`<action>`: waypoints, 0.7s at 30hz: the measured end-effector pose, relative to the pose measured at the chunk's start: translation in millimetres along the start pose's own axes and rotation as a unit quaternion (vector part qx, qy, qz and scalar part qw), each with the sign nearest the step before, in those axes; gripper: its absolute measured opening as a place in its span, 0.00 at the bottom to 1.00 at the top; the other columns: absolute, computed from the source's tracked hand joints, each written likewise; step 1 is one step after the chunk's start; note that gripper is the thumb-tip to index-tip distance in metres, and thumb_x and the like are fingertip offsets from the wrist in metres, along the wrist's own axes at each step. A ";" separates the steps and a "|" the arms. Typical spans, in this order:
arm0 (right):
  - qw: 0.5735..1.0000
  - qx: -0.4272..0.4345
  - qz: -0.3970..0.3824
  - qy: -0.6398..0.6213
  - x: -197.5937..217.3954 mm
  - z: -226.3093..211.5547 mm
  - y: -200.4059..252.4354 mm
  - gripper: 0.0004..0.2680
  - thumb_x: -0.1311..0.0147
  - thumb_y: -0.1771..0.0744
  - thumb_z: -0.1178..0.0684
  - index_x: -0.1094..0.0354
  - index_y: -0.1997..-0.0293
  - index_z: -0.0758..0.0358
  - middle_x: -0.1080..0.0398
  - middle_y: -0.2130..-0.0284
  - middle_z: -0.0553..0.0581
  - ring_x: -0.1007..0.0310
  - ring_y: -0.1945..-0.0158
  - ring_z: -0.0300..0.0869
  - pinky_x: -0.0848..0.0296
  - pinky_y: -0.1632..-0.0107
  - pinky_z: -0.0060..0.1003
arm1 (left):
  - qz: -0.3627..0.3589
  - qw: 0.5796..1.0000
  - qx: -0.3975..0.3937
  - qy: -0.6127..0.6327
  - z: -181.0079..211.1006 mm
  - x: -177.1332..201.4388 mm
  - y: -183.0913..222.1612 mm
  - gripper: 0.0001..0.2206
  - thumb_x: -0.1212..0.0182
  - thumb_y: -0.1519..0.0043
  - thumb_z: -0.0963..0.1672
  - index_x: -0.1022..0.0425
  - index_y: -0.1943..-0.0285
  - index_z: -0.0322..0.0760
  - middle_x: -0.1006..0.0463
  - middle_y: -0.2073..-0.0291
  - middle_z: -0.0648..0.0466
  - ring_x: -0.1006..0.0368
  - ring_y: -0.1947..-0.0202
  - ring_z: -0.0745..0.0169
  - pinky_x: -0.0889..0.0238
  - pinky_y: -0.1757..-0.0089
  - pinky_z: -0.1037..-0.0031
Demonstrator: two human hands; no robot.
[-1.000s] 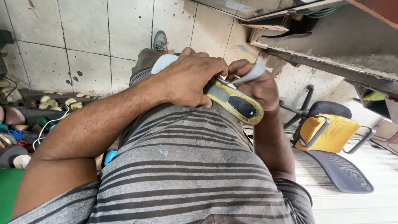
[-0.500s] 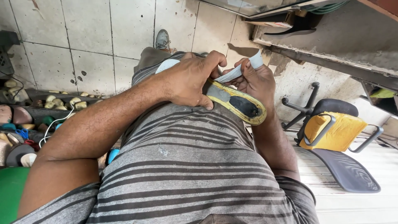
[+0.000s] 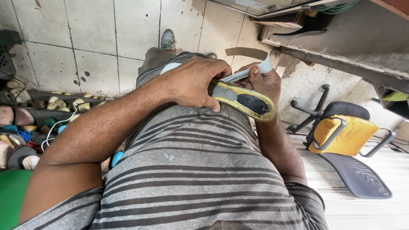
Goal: Applying a lining strip to a shoe insole and trimming the edges with scissors.
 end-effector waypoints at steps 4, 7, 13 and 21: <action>1.000 -0.001 0.000 -0.013 3.7 7.3 -2.5 0.12 0.42 0.30 0.49 0.30 0.58 0.73 0.24 0.65 0.74 0.18 0.65 0.56 0.16 0.60 0.41 | 0.001 1.000 -0.009 -0.019 -3.3 -0.3 -3.1 0.31 0.16 0.54 0.49 0.28 0.46 0.32 0.21 0.56 0.40 0.23 0.53 0.35 0.36 0.47 0.49; 0.999 -0.006 0.003 -0.033 7.2 13.3 -2.7 0.12 0.42 0.31 0.51 0.31 0.57 0.75 0.25 0.64 0.77 0.19 0.62 0.61 0.16 0.59 0.42 | 0.009 1.000 -0.022 -0.018 -4.2 0.9 -3.2 0.31 0.15 0.55 0.49 0.27 0.48 0.30 0.23 0.57 0.40 0.24 0.54 0.35 0.34 0.49 0.49; 0.997 -0.011 0.010 -0.074 16.8 21.5 -3.1 0.12 0.42 0.31 0.53 0.33 0.55 0.78 0.27 0.61 0.82 0.20 0.57 0.69 0.16 0.56 0.46 | 0.006 0.999 -0.028 -0.021 -7.8 1.0 -4.0 0.31 0.15 0.56 0.49 0.28 0.51 0.29 0.24 0.59 0.39 0.24 0.54 0.34 0.33 0.50 0.46; 0.991 -0.069 -0.033 0.114 12.7 -3.3 8.7 0.10 0.58 0.26 0.52 0.41 0.57 0.69 0.27 0.63 0.65 0.18 0.50 0.51 0.20 0.55 0.23 | 0.003 0.998 -0.056 -0.032 -5.7 -0.3 -7.7 0.28 0.16 0.54 0.49 0.28 0.52 0.34 0.23 0.59 0.43 0.26 0.52 0.35 0.37 0.49 0.45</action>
Point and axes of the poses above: each hand's wrist, its own y-axis away from the middle knuckle, its own x-axis out of the back of the hand, z = x × y, the point moved 3 cm from there along -y, towards the middle knuckle
